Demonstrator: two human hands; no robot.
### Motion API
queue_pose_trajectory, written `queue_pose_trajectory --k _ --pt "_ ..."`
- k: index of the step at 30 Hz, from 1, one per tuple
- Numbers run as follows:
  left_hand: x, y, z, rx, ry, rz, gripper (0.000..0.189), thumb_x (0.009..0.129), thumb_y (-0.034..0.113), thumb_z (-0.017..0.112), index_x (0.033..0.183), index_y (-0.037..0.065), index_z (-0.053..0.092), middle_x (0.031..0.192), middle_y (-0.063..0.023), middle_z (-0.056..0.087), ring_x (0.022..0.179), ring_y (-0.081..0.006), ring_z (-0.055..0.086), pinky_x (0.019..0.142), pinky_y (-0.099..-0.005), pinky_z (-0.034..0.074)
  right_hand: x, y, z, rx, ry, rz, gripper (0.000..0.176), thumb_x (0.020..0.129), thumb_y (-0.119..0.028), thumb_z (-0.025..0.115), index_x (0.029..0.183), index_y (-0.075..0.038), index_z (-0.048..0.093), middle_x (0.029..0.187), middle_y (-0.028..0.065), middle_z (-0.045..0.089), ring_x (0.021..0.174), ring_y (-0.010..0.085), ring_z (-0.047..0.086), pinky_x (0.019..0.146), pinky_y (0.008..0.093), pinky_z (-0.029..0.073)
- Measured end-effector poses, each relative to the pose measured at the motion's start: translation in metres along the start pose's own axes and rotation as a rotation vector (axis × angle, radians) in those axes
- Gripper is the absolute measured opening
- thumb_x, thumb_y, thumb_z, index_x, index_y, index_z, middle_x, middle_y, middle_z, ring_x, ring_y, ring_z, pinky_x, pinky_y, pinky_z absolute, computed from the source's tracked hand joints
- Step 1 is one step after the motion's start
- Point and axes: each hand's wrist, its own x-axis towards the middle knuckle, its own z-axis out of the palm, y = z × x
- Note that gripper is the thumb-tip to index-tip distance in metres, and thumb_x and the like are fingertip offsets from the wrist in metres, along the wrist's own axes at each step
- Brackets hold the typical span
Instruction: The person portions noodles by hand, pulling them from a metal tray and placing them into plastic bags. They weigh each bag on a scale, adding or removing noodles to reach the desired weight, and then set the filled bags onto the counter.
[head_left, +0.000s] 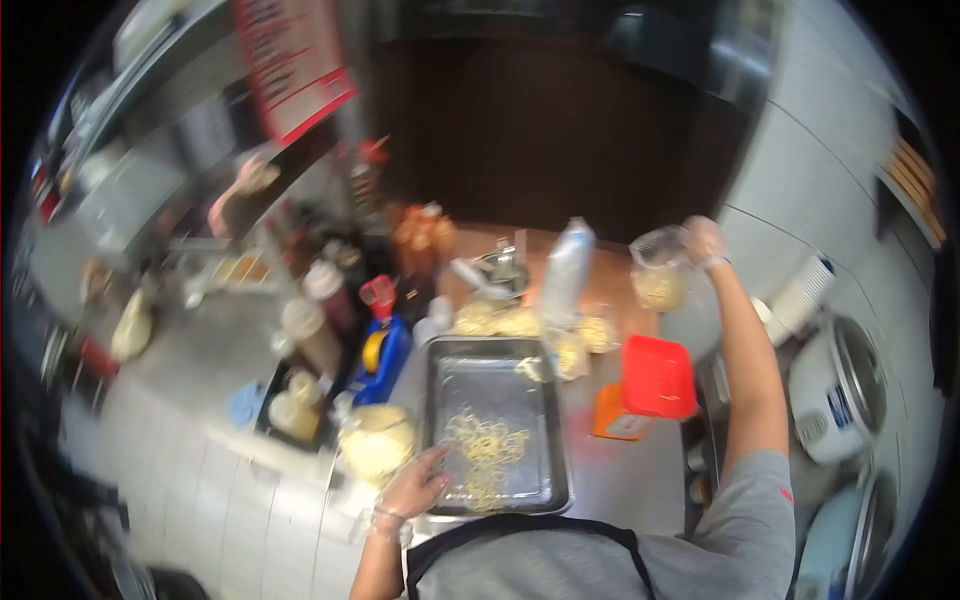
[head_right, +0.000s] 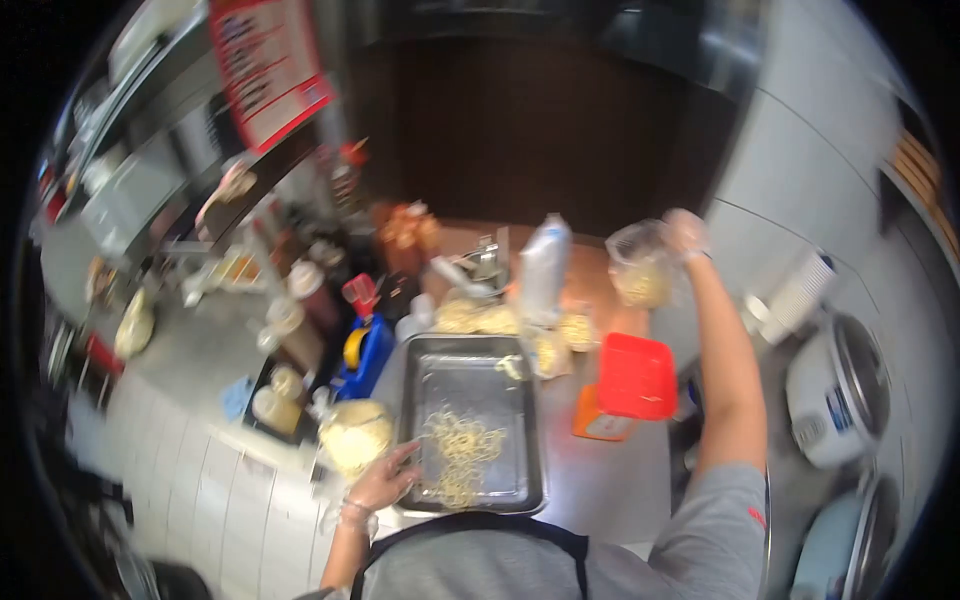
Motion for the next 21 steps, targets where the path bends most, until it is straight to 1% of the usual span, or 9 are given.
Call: queue_pose_trajectory --k 3,5,8,10,11,15,17,20,21 --pt "-0.012 0.007 -0.015 -0.074 0.14 0.014 0.047 0.092 0.015 0.061 0.136 0.004 0.049 0.125 -0.0166 0.06 0.101 -0.0229 0.066 0.088 -0.0344 0.052 0.005 0.03 0.12 -0.205 -0.064 -0.198 0.026 0.083 -0.03 0.061 0.088 -0.007 0.07 0.094 0.0167 0.067 0.094 0.0358 0.062 0.084 0.0459 0.05" --pt "-0.018 -0.001 -0.029 0.092 0.417 -0.053 0.031 0.089 0.016 0.063 0.117 0.003 0.062 0.102 -0.0152 0.067 0.09 -0.0272 0.067 0.08 -0.0368 0.053 -0.024 0.028 0.179 -0.048 -0.089 -0.237 0.018 0.08 -0.024 0.062 0.086 -0.01 0.072 0.094 0.0162 0.068 0.092 0.0327 0.064 0.083 0.0443 0.051" --pt "-0.021 0.0 -0.056 0.298 0.771 -0.238 0.018 0.084 0.016 0.065 0.097 0.003 0.067 0.085 -0.0163 0.067 0.082 -0.0337 0.065 0.073 -0.0419 0.052 -0.056 -0.03 0.176 -0.278 -0.68 -0.322 0.022 0.082 -0.026 0.061 0.088 -0.008 0.072 0.095 0.0178 0.069 0.092 0.0338 0.066 0.083 0.0456 0.051" --pt "-0.024 -0.016 -0.071 0.409 0.854 -0.254 0.028 0.081 0.02 0.069 0.101 0.002 0.064 0.101 -0.0202 0.064 0.091 -0.0364 0.063 0.079 -0.0452 0.051 -0.067 -0.073 0.146 -0.324 -0.799 -0.374 0.025 0.084 -0.027 0.061 0.089 -0.006 0.072 0.096 0.0189 0.069 0.092 0.0345 0.066 0.083 0.0465 0.052" --pt "-0.021 -0.029 -0.074 0.49 0.884 -0.255 0.03 0.08 0.02 0.069 0.102 0.001 0.063 0.106 -0.0215 0.062 0.095 -0.0376 0.061 0.082 -0.046 0.049 -0.066 -0.074 0.152 -0.198 -0.572 -0.28 0.028 0.085 -0.03 0.062 0.093 -0.005 0.071 0.096 0.0206 0.068 0.092 0.0382 0.065 0.084 0.0476 0.051" --pt "0.011 -0.063 -0.079 0.714 0.745 -0.159 0.03 0.079 0.019 0.069 0.099 -0.002 0.062 0.116 -0.0238 0.057 0.103 -0.0403 0.056 0.087 -0.0477 0.046 -0.119 -0.176 0.001 0.306 -0.139 -0.431 0.033 0.087 -0.024 0.063 0.112 -0.002 0.064 0.1 0.0218 0.067 0.093 0.0394 0.065 0.082 0.0445 0.052" --pt "0.027 -0.063 -0.082 0.751 0.685 -0.188 0.028 0.079 0.018 0.068 0.098 -0.001 0.063 0.117 -0.0236 0.056 0.105 -0.0403 0.054 0.087 -0.0484 0.045 -0.154 -0.195 0.02 0.45 -0.101 -0.428 0.028 0.089 -0.021 0.063 0.111 -0.003 0.066 0.1 0.0177 0.069 0.093 0.0308 0.068 0.083 0.0383 0.052" --pt "0.043 -0.087 -0.093 0.747 0.652 -0.032 0.022 0.081 0.017 0.064 0.096 0.002 0.065 0.106 -0.0226 0.061 0.097 -0.0406 0.058 0.083 -0.0494 0.047 -0.227 -0.233 0.076 0.94 -0.819 -0.344 0.037 0.09 -0.029 0.062 0.118 -0.006 0.063 0.115 0.0174 0.065 0.108 0.0296 0.062 0.094 0.0378 0.048" --pt "0.045 -0.091 -0.099 0.702 0.621 0.018 0.021 0.082 0.017 0.063 0.098 0.004 0.066 0.101 -0.0214 0.063 0.095 -0.0401 0.059 0.082 -0.0491 0.047 -0.249 -0.238 0.1 0.796 -0.772 -0.451 0.043 0.089 -0.034 0.062 0.121 -0.005 0.061 0.118 0.0183 0.064 0.11 0.0319 0.061 0.096 0.0394 0.047"
